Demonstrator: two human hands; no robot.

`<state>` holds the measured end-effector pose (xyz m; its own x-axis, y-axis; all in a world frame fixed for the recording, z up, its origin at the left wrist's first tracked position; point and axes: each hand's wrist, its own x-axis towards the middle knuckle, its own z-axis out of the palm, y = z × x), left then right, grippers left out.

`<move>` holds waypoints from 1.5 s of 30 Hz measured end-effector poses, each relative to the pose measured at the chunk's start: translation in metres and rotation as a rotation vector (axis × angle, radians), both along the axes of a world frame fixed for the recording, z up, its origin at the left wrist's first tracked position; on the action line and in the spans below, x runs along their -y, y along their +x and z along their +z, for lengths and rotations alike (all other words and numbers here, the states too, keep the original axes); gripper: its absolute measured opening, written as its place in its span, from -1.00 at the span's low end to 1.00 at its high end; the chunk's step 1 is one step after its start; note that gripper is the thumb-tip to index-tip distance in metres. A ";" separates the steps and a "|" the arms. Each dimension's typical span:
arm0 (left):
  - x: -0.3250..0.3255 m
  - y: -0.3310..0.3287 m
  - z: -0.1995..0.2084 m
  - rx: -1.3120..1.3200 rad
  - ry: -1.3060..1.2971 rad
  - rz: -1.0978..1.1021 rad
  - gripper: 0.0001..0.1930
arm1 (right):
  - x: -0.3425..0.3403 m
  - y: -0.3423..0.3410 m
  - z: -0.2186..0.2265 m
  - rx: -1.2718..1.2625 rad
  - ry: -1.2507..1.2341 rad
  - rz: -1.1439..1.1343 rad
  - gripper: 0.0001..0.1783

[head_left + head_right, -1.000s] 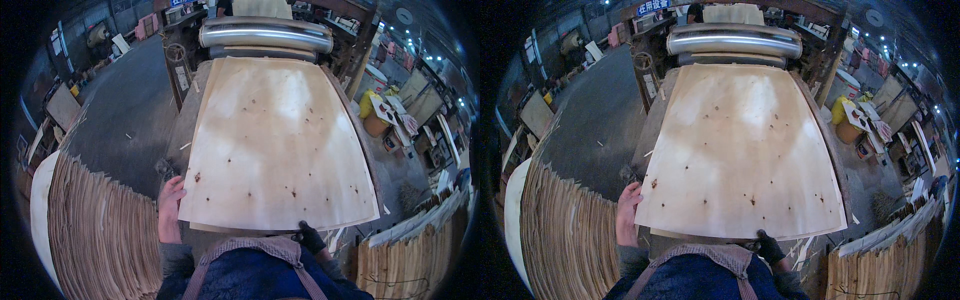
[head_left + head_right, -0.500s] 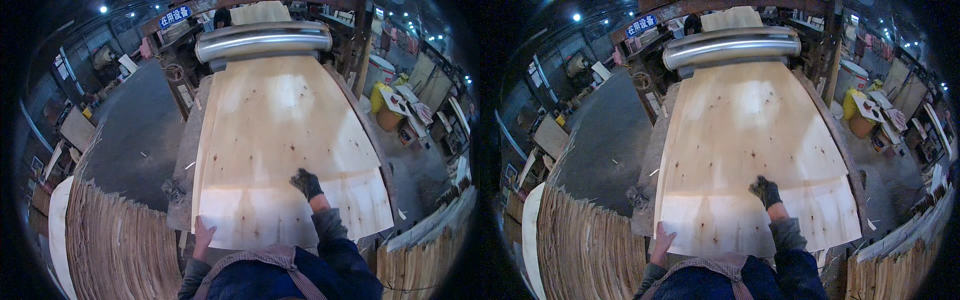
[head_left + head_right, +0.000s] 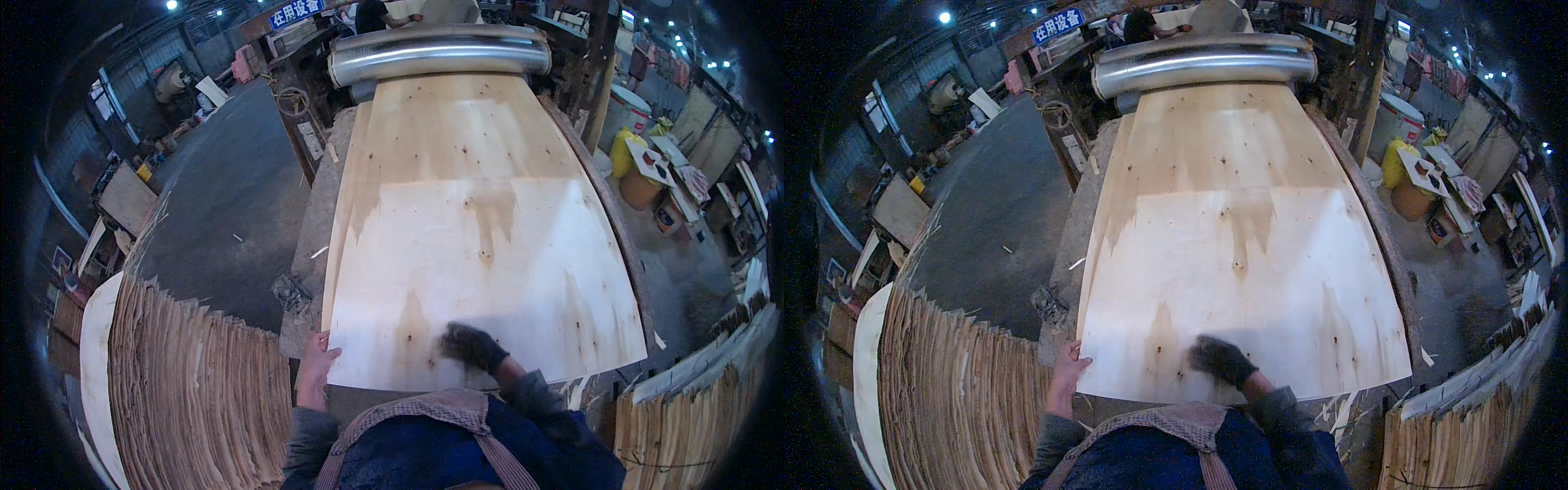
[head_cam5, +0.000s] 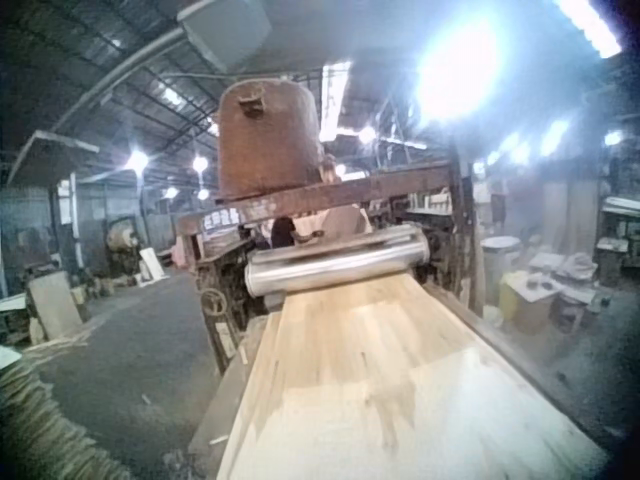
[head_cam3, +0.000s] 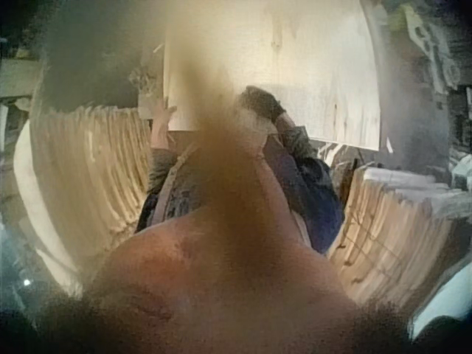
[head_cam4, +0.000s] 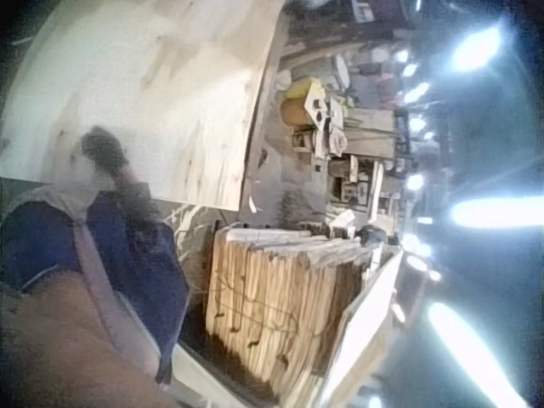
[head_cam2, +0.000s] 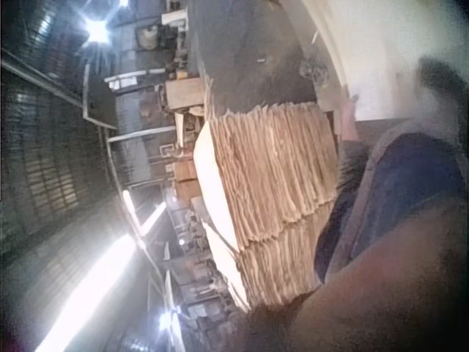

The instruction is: The person handles and organizes wood veneer sheets by feeding them into a rolling machine and stacking them onto a large pile.

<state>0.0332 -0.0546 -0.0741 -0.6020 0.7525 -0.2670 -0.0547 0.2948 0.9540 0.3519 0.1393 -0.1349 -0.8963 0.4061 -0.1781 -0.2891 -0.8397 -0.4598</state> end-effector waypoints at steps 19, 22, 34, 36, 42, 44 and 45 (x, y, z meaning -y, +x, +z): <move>-0.001 0.003 0.118 0.296 0.338 0.033 -0.44 | 0.100 0.106 0.043 0.788 0.534 -0.120 -0.61; -0.006 -0.013 0.085 0.175 0.222 0.044 -0.45 | 0.083 0.094 0.057 0.966 1.270 -0.171 -0.73; -0.011 0.039 -0.044 -0.776 -0.378 -0.125 -0.15 | -0.140 -0.002 0.028 0.263 0.000 -0.532 -0.68; -0.013 0.035 -0.040 -0.693 -0.448 -0.094 -0.11 | -0.162 -0.014 0.026 0.038 -0.053 -0.610 -0.83; -0.011 0.007 -0.063 -0.447 -0.317 -0.002 -0.13 | -0.130 -0.036 0.022 0.166 -0.087 -0.502 -0.58; -0.014 0.005 -0.059 -0.340 -0.294 0.017 -0.20 | -0.101 -0.030 -0.002 0.217 -0.104 -0.386 -0.61; -0.003 -0.008 -0.074 -0.303 -0.279 0.047 -0.26 | -0.077 -0.031 -0.006 0.133 -0.047 -0.324 -0.62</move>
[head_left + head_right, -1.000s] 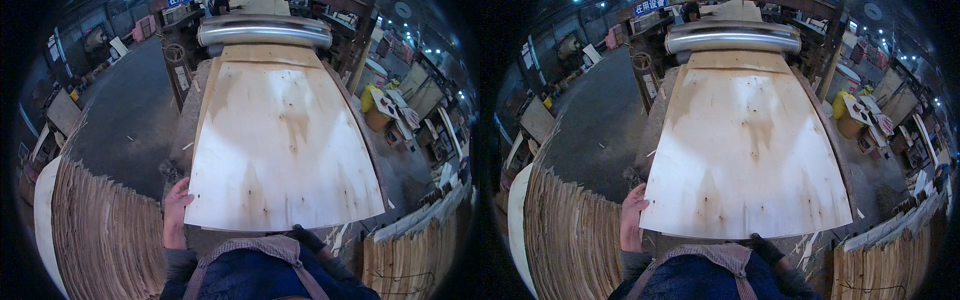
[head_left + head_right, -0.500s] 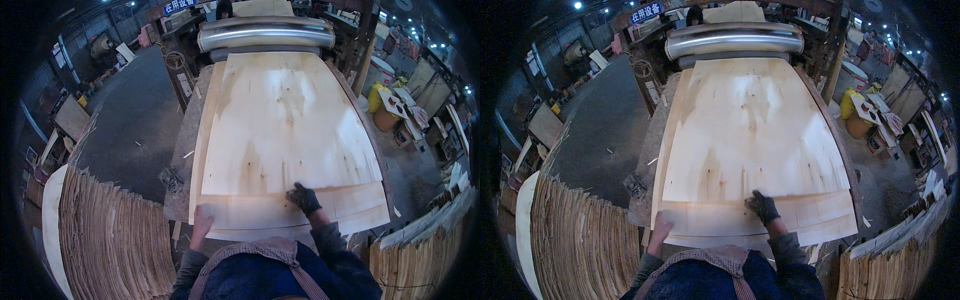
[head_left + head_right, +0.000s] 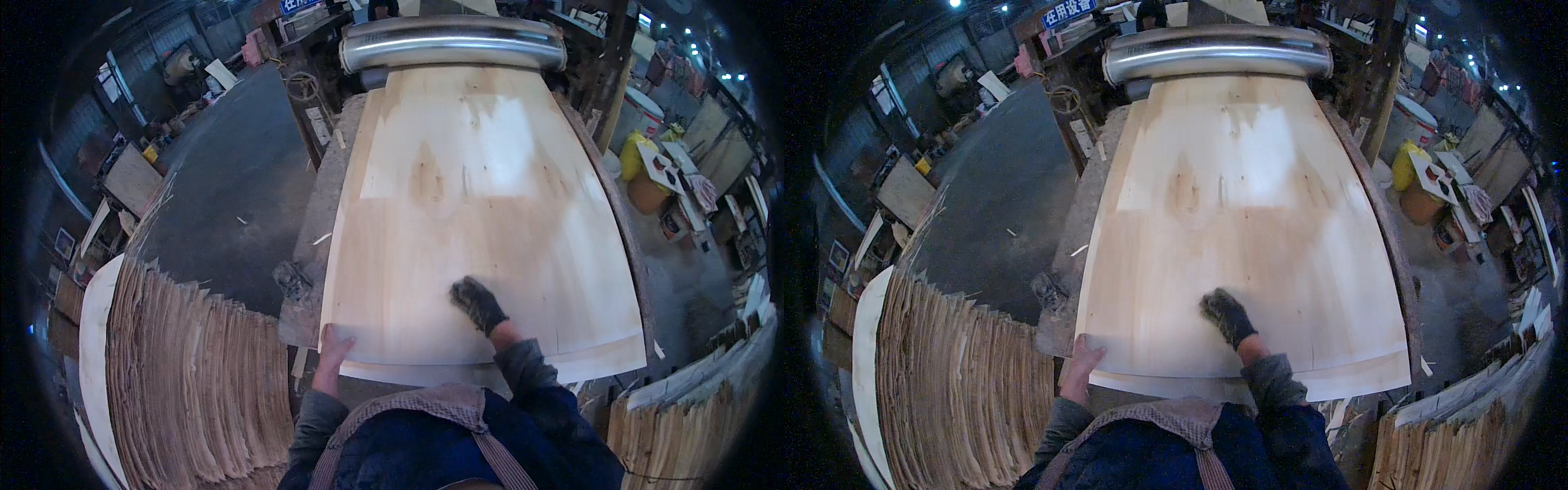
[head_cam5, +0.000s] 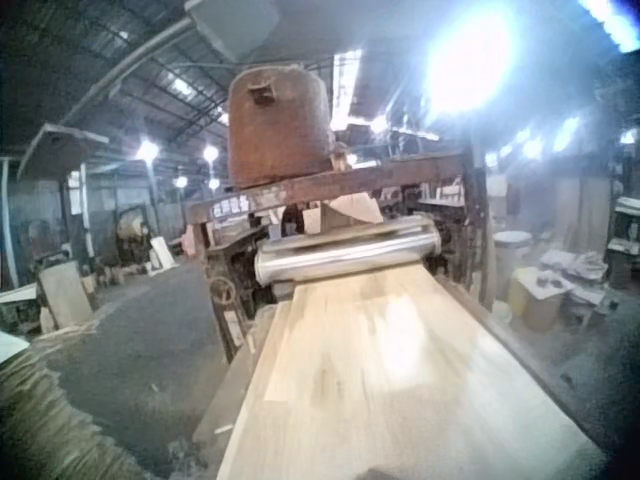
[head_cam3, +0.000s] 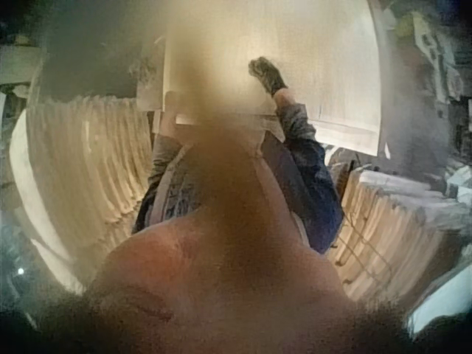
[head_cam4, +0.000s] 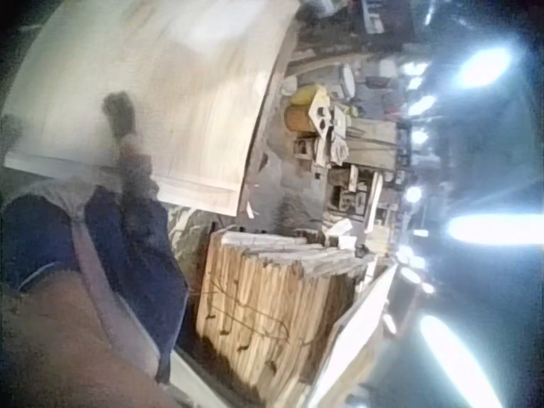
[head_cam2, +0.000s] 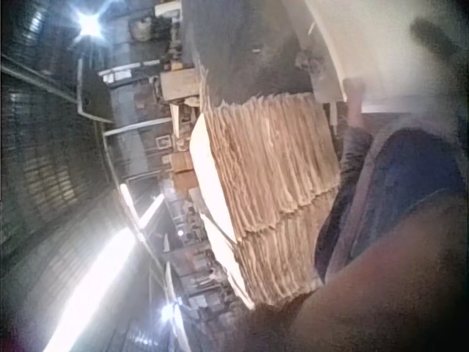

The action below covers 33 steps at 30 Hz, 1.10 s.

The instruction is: The person handles and organizes wood veneer sheets by feeding them into a rolling machine and stacking them onto a large pile.

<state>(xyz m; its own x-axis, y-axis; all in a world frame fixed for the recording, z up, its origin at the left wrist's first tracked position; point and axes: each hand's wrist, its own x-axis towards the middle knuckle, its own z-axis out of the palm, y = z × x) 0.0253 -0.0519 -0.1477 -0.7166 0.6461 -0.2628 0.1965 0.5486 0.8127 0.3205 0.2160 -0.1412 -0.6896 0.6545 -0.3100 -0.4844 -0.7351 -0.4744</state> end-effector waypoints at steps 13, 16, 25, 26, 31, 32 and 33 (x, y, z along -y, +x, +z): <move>-0.008 0.015 0.143 0.348 0.507 -0.044 -0.55 | 0.146 0.080 0.031 -0.046 -0.113 0.359 -0.60; -0.006 0.018 0.175 0.482 0.610 -0.044 -0.53 | 0.151 0.093 0.029 0.357 0.910 0.474 -0.65; -0.021 0.008 0.221 0.540 0.765 -0.010 -0.48 | 0.119 0.090 0.072 0.386 -0.058 -0.014 -0.56; -0.027 0.005 0.215 0.422 0.680 0.008 -0.46 | 0.112 0.087 0.071 0.450 -0.027 0.007 -0.57; -0.027 -0.030 0.097 -0.119 0.128 -0.044 -0.41 | 0.062 0.053 0.034 0.636 0.350 0.008 -0.64; -0.014 -0.031 0.061 -0.187 0.104 -0.091 -0.36 | 0.047 0.041 0.040 0.548 0.227 0.044 -0.63; -0.012 -0.021 0.052 -0.228 -0.012 -0.107 -0.31 | 0.032 0.033 0.044 0.467 0.096 0.068 -0.62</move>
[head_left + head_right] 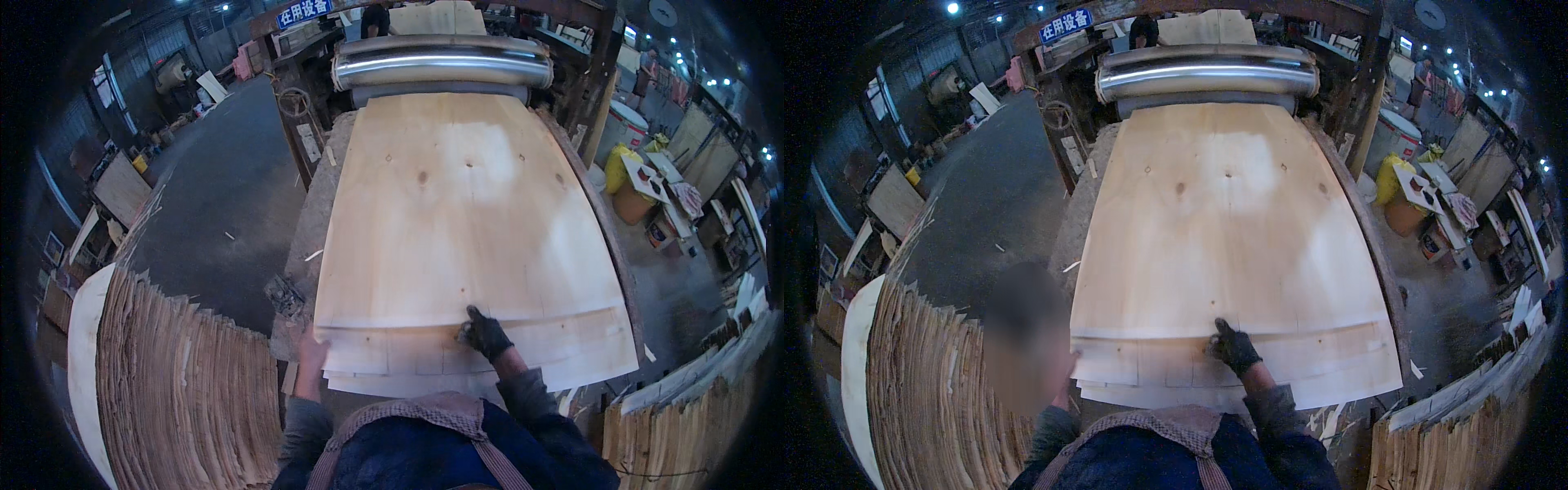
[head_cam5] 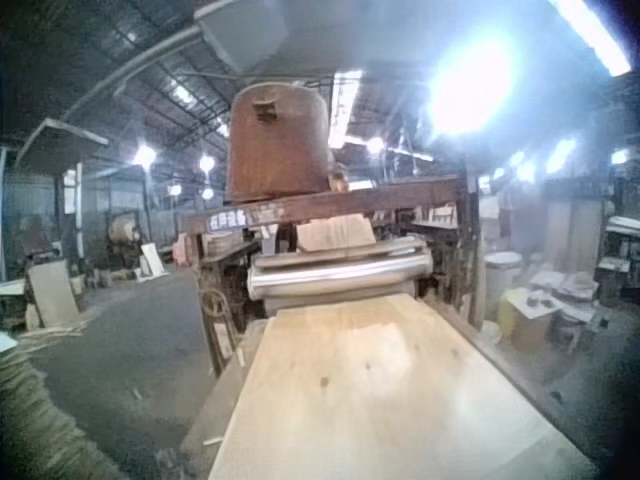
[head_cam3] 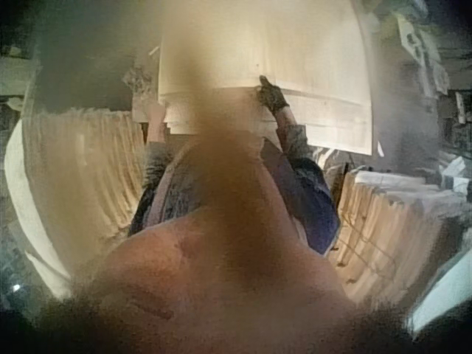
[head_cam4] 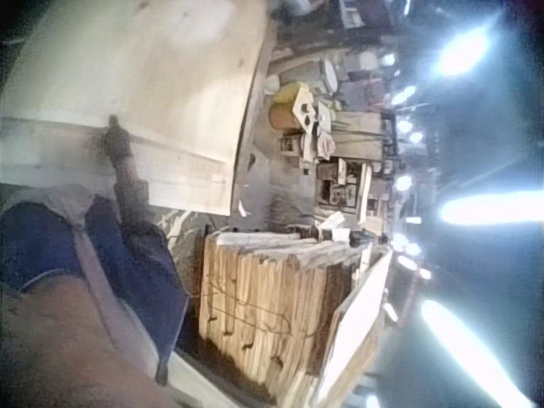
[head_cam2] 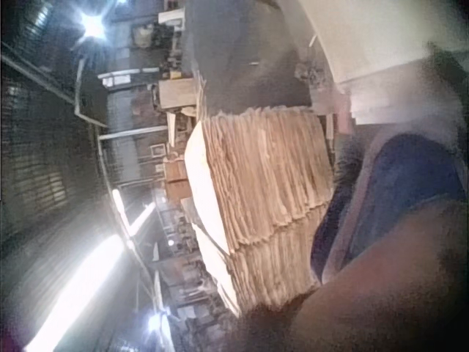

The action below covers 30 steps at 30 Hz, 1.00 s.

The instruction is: The person handles and organizes wood veneer sheets by feeding them into a rolling machine and stacking them onto a large pile.

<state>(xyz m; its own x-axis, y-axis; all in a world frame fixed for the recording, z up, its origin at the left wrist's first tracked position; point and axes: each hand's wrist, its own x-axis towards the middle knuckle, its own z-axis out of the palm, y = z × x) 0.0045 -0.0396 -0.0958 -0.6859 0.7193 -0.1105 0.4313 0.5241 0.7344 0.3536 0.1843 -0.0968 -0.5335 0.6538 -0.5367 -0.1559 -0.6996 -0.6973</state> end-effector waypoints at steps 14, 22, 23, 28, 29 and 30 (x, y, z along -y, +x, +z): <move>0.009 0.029 -0.038 0.014 -0.168 0.137 -0.10 | -0.097 -0.054 -0.024 -0.288 -0.076 -0.050 -0.69; 0.001 0.012 0.004 0.388 0.207 0.176 -0.58 | 0.041 -0.004 -0.024 -0.250 -0.177 0.157 -0.65; 0.012 -0.009 -0.006 0.374 0.224 0.208 -0.61 | 0.058 -0.002 -0.005 -0.261 -0.224 0.202 -0.63; 0.014 -0.033 0.037 0.468 0.280 0.252 -0.74 | 0.106 0.023 0.006 -0.314 -0.351 0.215 -0.62; 0.017 -0.037 0.042 0.613 0.438 0.241 -0.75 | 0.110 0.025 0.009 -0.308 -0.394 0.221 -0.62; 0.015 -0.030 0.058 0.692 0.492 0.227 -0.76 | 0.113 0.028 0.008 -0.305 -0.439 0.220 -0.61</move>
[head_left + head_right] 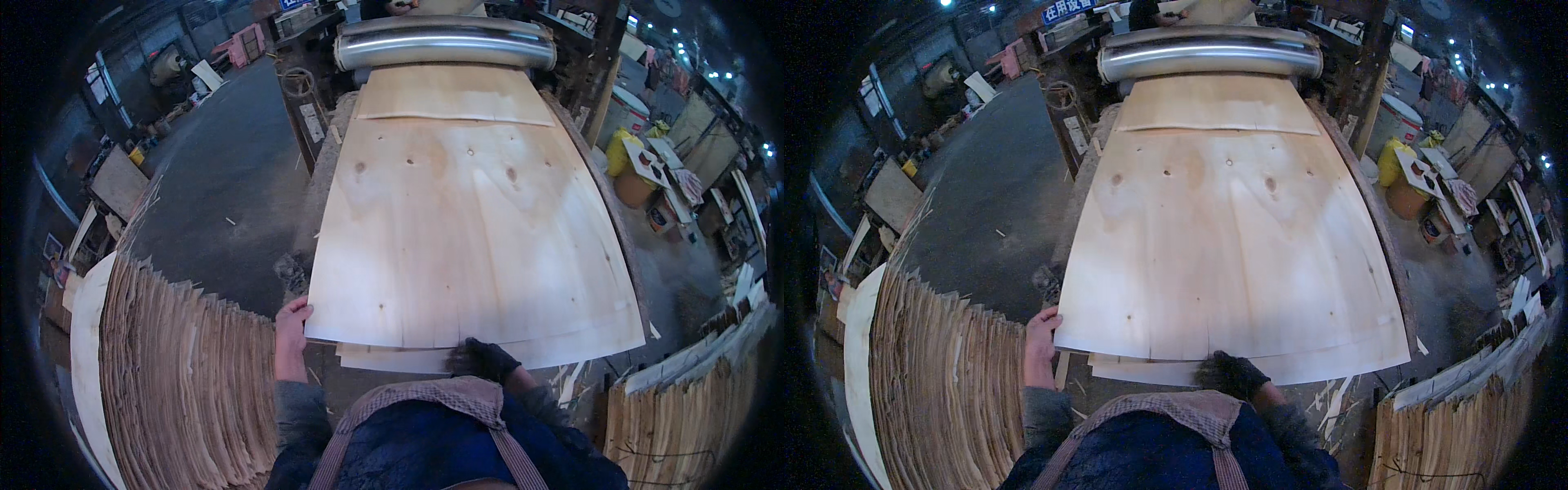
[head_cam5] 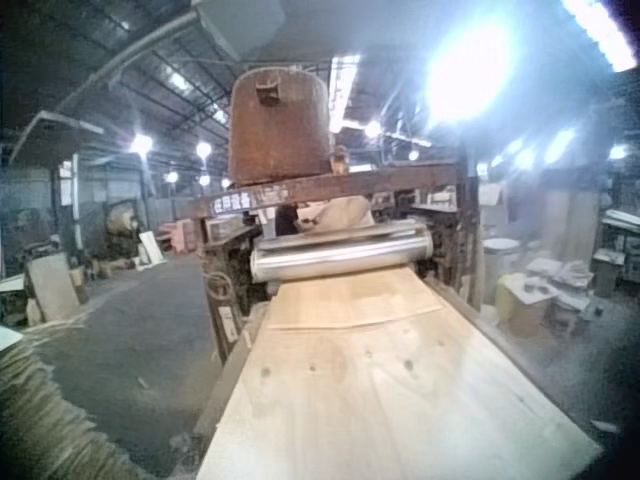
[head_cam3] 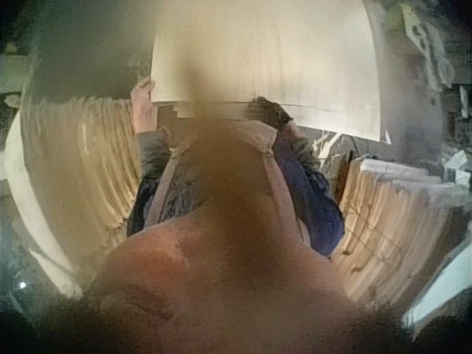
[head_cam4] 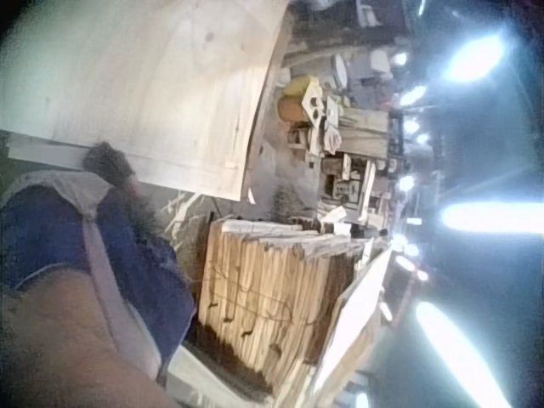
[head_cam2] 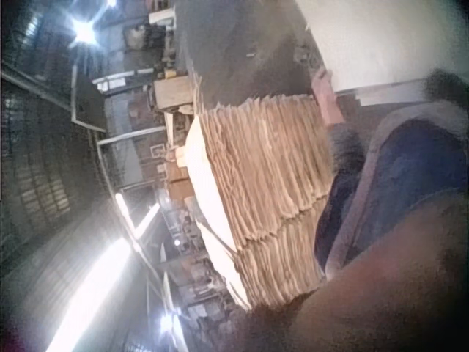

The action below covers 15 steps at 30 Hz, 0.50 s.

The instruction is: The person handles and organizes wood veneer sheets by feeding them into a rolling machine and stacking them onto a large pile.

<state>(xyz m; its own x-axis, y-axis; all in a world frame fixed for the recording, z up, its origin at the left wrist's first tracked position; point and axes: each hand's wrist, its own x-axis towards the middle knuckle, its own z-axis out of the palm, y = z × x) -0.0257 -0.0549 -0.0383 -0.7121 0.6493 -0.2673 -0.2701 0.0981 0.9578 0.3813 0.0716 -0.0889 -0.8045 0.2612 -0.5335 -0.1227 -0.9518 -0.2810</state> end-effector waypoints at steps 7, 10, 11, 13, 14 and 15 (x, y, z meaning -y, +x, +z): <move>-0.013 0.027 0.086 0.099 0.219 -0.024 -0.76 | -0.002 0.016 -0.007 -0.065 0.095 0.001 -0.74; -0.022 0.022 0.097 0.089 0.262 -0.040 -0.75 | -0.012 0.021 -0.021 -0.169 -0.002 -0.078 -0.85; -0.022 0.016 0.092 0.066 0.251 -0.034 -0.76 | -0.012 0.015 -0.004 -0.089 0.041 -0.112 -0.87; -0.032 0.006 0.078 0.016 0.177 0.001 -0.79 | -0.020 0.003 0.004 -0.080 0.126 -0.180 -0.88; -0.042 0.002 0.067 -0.004 0.140 0.008 -0.81 | -0.028 -0.004 -0.005 -0.149 0.166 -0.215 -0.86; -0.048 -0.004 0.051 -0.090 0.055 0.009 -0.83 | -0.039 -0.010 -0.014 -0.223 0.203 -0.240 -0.85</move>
